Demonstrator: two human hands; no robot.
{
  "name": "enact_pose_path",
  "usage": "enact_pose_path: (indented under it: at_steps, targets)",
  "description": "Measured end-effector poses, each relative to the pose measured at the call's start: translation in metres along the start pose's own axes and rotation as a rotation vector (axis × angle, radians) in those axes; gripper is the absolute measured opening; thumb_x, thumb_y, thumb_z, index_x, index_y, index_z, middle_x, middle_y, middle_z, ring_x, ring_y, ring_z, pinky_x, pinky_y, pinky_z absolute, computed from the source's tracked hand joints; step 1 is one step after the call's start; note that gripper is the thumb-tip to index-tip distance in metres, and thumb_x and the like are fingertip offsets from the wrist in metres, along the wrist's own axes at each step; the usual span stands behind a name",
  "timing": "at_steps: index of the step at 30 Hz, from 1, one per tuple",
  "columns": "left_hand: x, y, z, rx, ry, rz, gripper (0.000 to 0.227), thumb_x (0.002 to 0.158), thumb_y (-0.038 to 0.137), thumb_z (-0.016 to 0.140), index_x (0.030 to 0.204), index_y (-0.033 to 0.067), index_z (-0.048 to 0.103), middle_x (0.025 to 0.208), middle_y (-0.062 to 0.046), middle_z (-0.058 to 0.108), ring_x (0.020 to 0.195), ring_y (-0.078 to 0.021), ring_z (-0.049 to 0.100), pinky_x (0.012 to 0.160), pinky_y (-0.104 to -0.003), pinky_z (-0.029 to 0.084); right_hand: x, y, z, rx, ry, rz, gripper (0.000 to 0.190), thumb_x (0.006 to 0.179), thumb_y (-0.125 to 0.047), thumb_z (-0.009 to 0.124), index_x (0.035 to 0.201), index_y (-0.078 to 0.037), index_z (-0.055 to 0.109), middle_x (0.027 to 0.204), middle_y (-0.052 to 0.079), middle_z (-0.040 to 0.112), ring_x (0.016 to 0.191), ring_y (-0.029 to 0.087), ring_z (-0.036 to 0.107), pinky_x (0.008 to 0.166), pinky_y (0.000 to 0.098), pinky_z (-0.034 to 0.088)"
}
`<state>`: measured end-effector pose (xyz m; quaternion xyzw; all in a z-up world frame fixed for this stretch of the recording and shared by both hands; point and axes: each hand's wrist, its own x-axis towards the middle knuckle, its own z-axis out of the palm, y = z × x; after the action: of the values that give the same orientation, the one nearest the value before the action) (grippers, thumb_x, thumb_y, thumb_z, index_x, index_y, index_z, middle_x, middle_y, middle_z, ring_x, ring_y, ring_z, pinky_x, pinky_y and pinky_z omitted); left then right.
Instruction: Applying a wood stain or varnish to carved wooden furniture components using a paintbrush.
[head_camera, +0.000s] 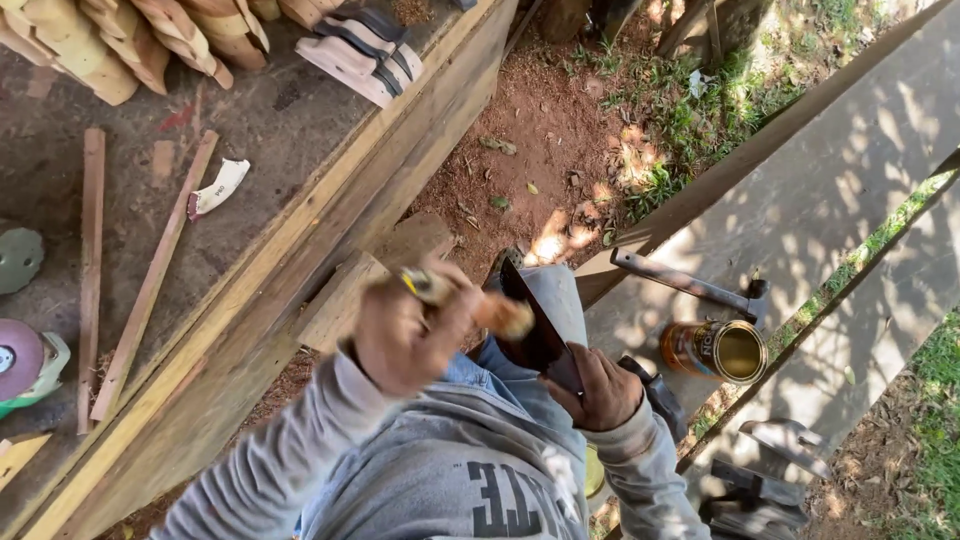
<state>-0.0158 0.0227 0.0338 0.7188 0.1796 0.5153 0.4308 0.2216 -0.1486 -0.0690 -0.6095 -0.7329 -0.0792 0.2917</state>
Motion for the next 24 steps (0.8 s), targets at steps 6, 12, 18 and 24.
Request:
enact_pose_path:
  at_steps: [6,12,18,24]
  targets:
    - [-0.035,-0.033,0.041,0.124,0.133,-0.02,0.015,0.09,0.018,0.073,0.077,0.0111,0.068,0.064,-0.007,0.069,0.053,-0.0252,0.069,0.048,-0.033,0.057,0.002,0.009,0.005,0.048,0.002,-0.058,0.063,0.089,-0.052,0.07,0.126,-0.002,0.061,0.078,0.014,0.062,0.054,0.029,0.062,0.041,0.0366,0.049]
    - [-0.007,-0.028,0.001,0.174,0.104,0.097,0.011,0.099,0.012,0.066,0.091,0.0064,0.061,0.074,-0.01,0.073,0.044,-0.0142,0.057,0.04,-0.025,0.047,0.011,0.011,0.002,0.044,0.088,-0.132,0.062,0.088,-0.042,0.072,0.129,0.002,0.058,0.078,0.018,0.059,0.053,0.034,0.059,0.043,0.0388,0.051]
    - [-0.023,-0.041,0.018,0.196,0.106,0.025,0.022,0.093,0.024,0.071,0.077,0.0099,0.067,0.064,-0.008,0.067,0.054,-0.0246,0.067,0.051,-0.032,0.056,0.011,0.007,0.001,0.0,0.137,-0.198,0.063,0.09,-0.04,0.069,0.133,0.005,0.056,0.082,0.02,0.061,0.053,0.033,0.059,0.044,0.0375,0.051]
    - [-0.004,-0.013,0.001,0.142,0.005,0.092,0.017,0.1,0.015,0.064,0.086,0.0071,0.059,0.073,-0.005,0.069,0.048,-0.0123,0.053,0.039,-0.025,0.043,-0.001,0.001,-0.002,0.029,-0.046,0.11,0.055,0.078,-0.033,0.083,0.113,0.005,0.064,0.086,0.014,0.071,0.065,0.027,0.067,0.056,0.0332,0.054]
